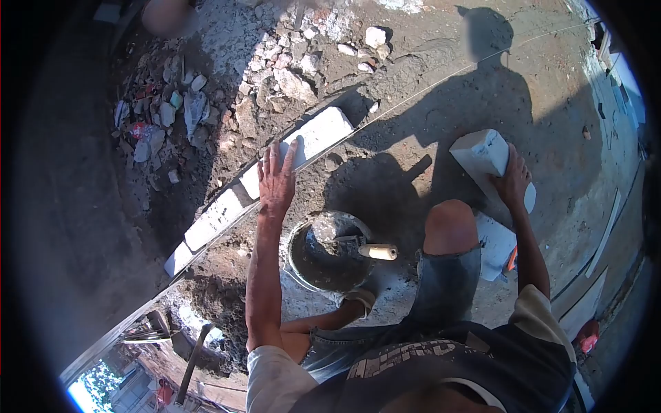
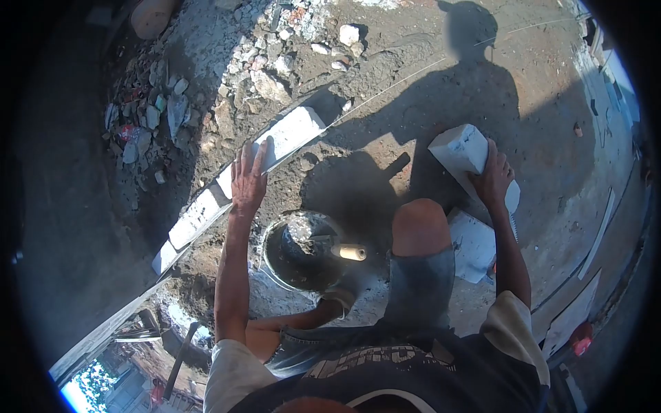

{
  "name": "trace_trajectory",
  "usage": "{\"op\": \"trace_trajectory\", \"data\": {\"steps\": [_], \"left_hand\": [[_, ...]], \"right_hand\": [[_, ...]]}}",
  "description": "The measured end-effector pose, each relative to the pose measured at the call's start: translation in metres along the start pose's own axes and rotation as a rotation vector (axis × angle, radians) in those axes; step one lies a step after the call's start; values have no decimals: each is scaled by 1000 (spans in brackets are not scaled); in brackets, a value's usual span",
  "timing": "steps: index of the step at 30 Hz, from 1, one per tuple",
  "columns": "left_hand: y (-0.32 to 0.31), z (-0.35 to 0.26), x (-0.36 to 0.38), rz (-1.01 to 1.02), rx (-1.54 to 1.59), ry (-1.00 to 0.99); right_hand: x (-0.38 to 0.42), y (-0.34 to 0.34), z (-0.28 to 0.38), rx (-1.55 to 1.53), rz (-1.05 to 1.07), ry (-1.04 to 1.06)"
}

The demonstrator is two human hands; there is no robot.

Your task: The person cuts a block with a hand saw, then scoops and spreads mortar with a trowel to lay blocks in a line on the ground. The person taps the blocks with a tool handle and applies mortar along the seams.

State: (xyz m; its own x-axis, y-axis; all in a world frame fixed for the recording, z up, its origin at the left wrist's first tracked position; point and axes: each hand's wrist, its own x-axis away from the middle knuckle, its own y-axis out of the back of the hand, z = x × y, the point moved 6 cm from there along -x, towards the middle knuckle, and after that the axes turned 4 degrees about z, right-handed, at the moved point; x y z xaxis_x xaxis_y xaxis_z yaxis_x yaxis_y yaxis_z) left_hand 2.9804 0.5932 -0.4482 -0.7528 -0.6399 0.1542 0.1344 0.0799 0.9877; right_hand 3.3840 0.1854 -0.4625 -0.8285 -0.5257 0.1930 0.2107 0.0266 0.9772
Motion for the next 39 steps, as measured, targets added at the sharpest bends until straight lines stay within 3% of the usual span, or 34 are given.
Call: {"op": "trace_trajectory", "data": {"steps": [9,15,26,33,35,39], "left_hand": [[-13,82,49,109,74,146],[-11,80,48,54,189,189],[-23,81,51,-10,94,174],[-1,64,70,-43,26,167],[23,49,83,9,149,309],[29,24,161,-309,385,614]], "right_hand": [[1,-2,1,-7,-13,8],[0,-6,-1,-1,-1,6],[12,10,7,-66,10,-1],[48,31,48,-79,-298,216],[60,35,55,-130,-277,221],[81,72,100,-619,-141,266]]}}
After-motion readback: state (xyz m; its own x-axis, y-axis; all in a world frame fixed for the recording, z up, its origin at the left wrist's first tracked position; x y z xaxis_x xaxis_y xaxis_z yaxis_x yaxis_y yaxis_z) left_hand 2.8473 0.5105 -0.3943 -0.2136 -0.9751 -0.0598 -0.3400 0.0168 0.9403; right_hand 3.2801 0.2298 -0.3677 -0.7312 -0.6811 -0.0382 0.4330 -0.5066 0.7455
